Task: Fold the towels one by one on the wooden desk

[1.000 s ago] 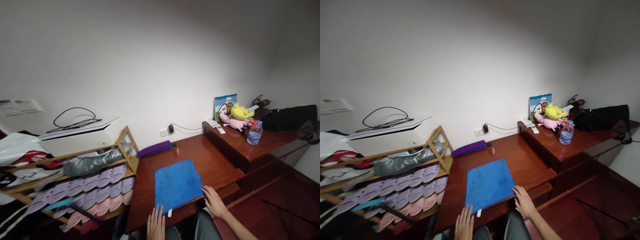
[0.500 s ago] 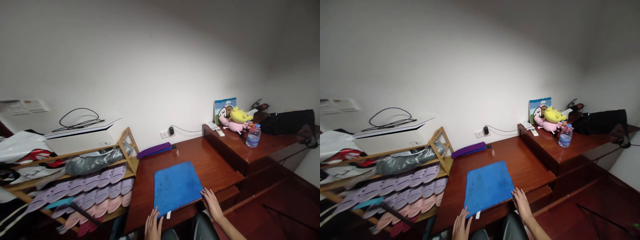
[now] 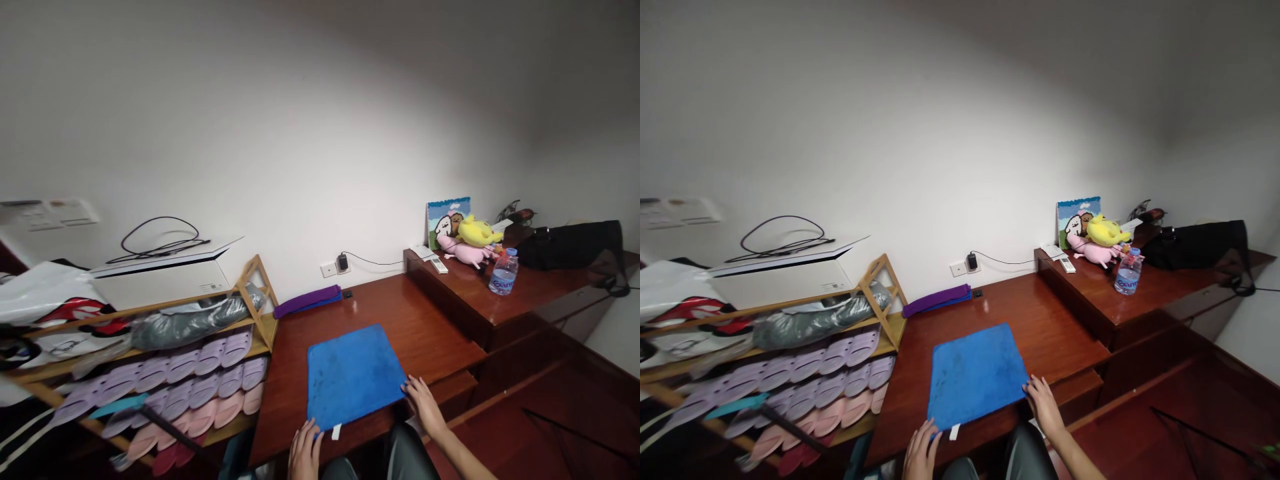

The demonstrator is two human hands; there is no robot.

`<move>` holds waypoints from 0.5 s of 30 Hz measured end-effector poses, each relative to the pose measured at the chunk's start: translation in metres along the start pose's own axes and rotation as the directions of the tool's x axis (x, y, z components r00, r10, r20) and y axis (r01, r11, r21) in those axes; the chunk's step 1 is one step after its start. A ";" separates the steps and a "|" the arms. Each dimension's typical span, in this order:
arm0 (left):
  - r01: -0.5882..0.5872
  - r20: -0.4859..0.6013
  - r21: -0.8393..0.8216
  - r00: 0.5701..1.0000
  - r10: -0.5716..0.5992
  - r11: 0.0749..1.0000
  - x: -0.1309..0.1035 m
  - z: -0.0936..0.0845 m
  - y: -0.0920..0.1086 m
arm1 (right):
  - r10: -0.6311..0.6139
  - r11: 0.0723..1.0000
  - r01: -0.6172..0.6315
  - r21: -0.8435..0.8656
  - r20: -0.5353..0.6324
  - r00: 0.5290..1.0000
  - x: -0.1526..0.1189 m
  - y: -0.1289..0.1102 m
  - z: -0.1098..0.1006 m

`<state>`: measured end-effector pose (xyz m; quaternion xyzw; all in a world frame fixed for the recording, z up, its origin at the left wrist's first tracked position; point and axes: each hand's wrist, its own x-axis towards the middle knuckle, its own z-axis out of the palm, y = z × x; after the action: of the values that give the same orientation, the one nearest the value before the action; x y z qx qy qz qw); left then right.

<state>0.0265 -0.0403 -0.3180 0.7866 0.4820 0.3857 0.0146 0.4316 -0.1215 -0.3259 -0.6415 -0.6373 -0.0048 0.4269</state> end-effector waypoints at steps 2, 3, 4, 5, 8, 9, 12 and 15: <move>-0.001 -0.008 0.001 1.000 0.001 1.000 0.000 -0.003 0.000 | 0.018 0.999 -0.019 0.029 0.033 0.999 0.002 -0.003 -0.003; -0.008 -0.018 0.011 1.000 0.009 1.000 0.000 -0.004 0.000 | 0.030 0.999 -0.033 0.042 0.061 0.998 0.003 -0.005 -0.006; -0.018 -0.031 0.029 0.999 0.019 0.999 0.001 -0.007 0.000 | 0.049 0.997 -0.054 0.051 0.096 0.994 0.005 -0.009 -0.011; -0.033 -0.045 0.053 0.998 0.035 0.998 0.001 -0.009 0.000 | 0.071 0.995 -0.080 0.059 0.130 0.989 0.007 -0.013 -0.016; -0.117 -0.072 0.138 0.989 0.128 0.983 0.009 -0.023 0.000 | 0.079 0.989 -0.105 0.106 0.225 0.971 0.017 -0.028 -0.040; -0.149 -0.070 0.161 0.984 0.162 0.976 0.015 -0.029 0.001 | 0.059 0.988 -0.092 0.127 0.243 0.968 0.021 -0.034 -0.050; -0.232 -0.021 0.187 0.970 0.240 0.955 0.041 -0.055 0.008 | -0.008 0.986 -0.030 0.164 0.228 0.974 0.036 -0.053 -0.080; -0.294 0.068 0.139 0.955 0.287 0.946 0.077 -0.089 0.022 | -0.040 0.986 0.013 0.164 0.165 0.985 0.056 -0.071 -0.111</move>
<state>0.0058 -0.0232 -0.2012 0.8567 0.3875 0.3285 -0.0893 0.4437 -0.1501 -0.1863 -0.5941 -0.6778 0.0955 0.4226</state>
